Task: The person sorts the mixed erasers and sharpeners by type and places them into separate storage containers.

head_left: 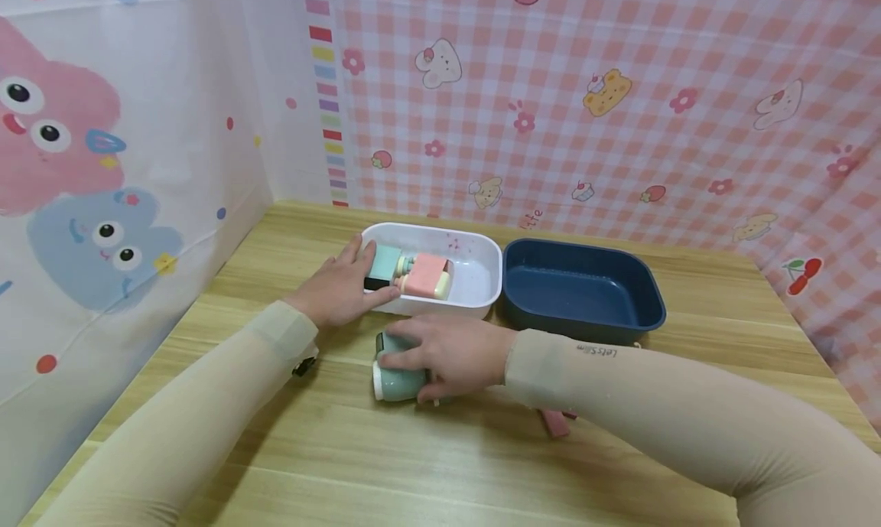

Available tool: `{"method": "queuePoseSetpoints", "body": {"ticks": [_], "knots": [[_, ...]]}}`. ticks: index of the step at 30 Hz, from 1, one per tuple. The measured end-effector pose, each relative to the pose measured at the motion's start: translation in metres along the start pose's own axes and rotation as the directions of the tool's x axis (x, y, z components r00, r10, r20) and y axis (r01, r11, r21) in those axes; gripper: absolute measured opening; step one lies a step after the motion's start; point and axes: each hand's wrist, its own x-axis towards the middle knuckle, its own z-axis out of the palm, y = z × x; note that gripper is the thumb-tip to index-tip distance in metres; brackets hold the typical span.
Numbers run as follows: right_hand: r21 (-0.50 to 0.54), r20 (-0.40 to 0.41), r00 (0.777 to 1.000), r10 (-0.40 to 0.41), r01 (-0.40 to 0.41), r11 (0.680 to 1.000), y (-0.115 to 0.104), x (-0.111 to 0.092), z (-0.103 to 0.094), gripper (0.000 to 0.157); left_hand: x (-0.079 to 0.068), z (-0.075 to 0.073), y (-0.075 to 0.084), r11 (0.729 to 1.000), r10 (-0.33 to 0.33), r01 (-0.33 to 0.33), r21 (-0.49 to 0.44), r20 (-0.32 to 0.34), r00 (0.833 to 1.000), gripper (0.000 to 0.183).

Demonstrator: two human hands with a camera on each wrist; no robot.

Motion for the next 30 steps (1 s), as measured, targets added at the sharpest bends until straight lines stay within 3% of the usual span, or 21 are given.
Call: {"method": "queuePoseSetpoints", "body": {"ticks": [10,22,30], "knots": [[0.039,0.011,0.999,0.031,-0.031,0.999,-0.004,-0.001,0.004,0.076,0.000,0.000,0.000,1.000,-0.006,0.006,0.004,0.005,1.000,0.108],[-0.132,-0.137,0.991,-0.001,-0.018,0.991,-0.007,-0.010,0.010,0.067,-0.001,0.001,0.000,1.000,0.010,-0.010,-0.002,-0.010,1.000,0.107],[-0.170,-0.213,0.977,-0.033,-0.004,0.985,-0.007,-0.012,0.012,0.064,-0.001,0.000,0.001,1.000,0.016,-0.016,0.002,-0.012,1.000,0.107]]}}
